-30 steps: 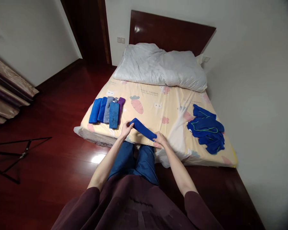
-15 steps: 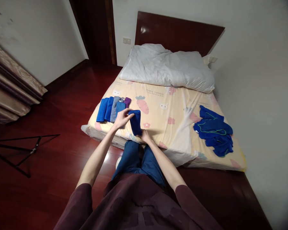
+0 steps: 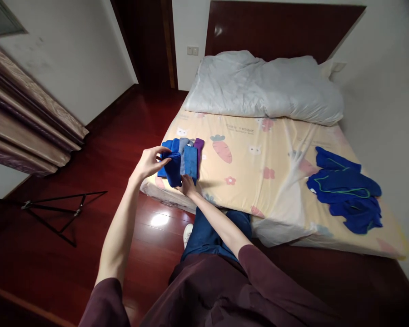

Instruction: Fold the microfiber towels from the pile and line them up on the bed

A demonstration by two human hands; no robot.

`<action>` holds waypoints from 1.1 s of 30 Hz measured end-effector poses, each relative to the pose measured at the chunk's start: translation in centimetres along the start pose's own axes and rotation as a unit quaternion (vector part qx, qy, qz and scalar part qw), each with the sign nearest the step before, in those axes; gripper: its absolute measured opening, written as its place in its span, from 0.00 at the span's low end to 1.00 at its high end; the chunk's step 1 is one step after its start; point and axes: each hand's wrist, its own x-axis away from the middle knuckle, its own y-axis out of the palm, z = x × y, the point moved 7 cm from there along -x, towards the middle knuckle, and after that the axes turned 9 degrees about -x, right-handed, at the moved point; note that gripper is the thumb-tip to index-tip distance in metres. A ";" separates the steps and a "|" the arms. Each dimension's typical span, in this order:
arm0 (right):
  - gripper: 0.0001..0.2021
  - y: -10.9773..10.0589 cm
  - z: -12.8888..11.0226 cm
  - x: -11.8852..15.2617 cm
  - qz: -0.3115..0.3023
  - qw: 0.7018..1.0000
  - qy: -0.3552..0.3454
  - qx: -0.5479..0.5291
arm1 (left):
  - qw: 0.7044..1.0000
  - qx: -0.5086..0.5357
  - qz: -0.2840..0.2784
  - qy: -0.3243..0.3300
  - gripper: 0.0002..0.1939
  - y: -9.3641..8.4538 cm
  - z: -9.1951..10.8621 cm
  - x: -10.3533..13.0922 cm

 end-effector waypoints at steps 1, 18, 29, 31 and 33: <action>0.25 0.4 -0.2 -0.3 -0.004 1.000 -0.007 0.007 | 1.000 -0.007 -0.007 0.003 0.20 0.0 -0.2 -0.3; 0.17 2.4 2.2 -2.5 -0.051 0.994 -0.030 0.088 | 0.983 -0.148 -0.105 0.024 0.18 3.7 -2.1 -4.0; 0.36 -2.3 2.9 -0.3 0.136 0.985 -0.002 -0.108 | 0.982 -0.188 0.020 0.030 0.27 3.8 -1.4 -5.8; 0.37 -5.0 4.1 3.3 0.234 0.958 0.004 -0.164 | 0.974 -0.202 0.103 0.029 0.29 3.9 -0.5 -5.2; 0.32 -6.6 6.1 8.7 0.271 0.943 0.022 -0.194 | 0.970 -0.202 0.127 0.040 0.28 5.6 0.0 -3.9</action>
